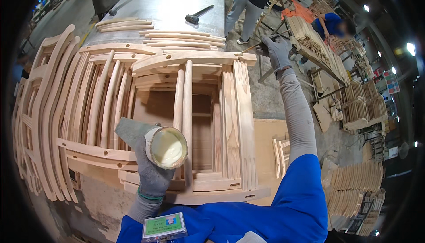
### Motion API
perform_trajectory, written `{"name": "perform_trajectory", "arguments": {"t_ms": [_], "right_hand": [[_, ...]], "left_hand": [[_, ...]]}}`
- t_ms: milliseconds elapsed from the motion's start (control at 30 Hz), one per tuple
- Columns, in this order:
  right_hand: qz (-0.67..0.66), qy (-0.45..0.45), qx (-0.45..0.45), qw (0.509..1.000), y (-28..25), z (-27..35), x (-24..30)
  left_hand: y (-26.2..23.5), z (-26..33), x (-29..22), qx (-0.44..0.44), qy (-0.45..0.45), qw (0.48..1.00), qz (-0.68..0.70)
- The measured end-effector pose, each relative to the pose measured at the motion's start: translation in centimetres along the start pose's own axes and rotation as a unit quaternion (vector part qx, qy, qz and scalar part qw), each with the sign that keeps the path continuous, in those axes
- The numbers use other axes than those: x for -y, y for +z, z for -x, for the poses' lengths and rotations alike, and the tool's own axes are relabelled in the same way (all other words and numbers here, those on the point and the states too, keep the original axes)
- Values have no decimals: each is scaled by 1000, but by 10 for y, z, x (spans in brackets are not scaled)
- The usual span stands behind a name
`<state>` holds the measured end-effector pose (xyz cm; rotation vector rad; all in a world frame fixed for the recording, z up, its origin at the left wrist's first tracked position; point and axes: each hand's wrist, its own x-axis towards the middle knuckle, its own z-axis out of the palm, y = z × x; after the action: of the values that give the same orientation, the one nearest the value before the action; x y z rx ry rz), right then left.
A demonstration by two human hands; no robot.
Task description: The person applies glue to wooden chair frames using a brush and a small container. They repeatedly pick up frames, apply glue to joints, and place them back on the table. Other workers are visible in the background assembling similar frames.
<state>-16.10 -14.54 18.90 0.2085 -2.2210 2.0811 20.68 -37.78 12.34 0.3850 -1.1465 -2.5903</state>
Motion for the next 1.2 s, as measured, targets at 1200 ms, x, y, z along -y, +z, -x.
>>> {"name": "perform_trajectory", "arguments": {"t_ms": [1200], "right_hand": [[366, -143, 36, 919, 28, -18, 2]], "left_hand": [[-5, 1, 10, -33, 38, 998, -35]]}}
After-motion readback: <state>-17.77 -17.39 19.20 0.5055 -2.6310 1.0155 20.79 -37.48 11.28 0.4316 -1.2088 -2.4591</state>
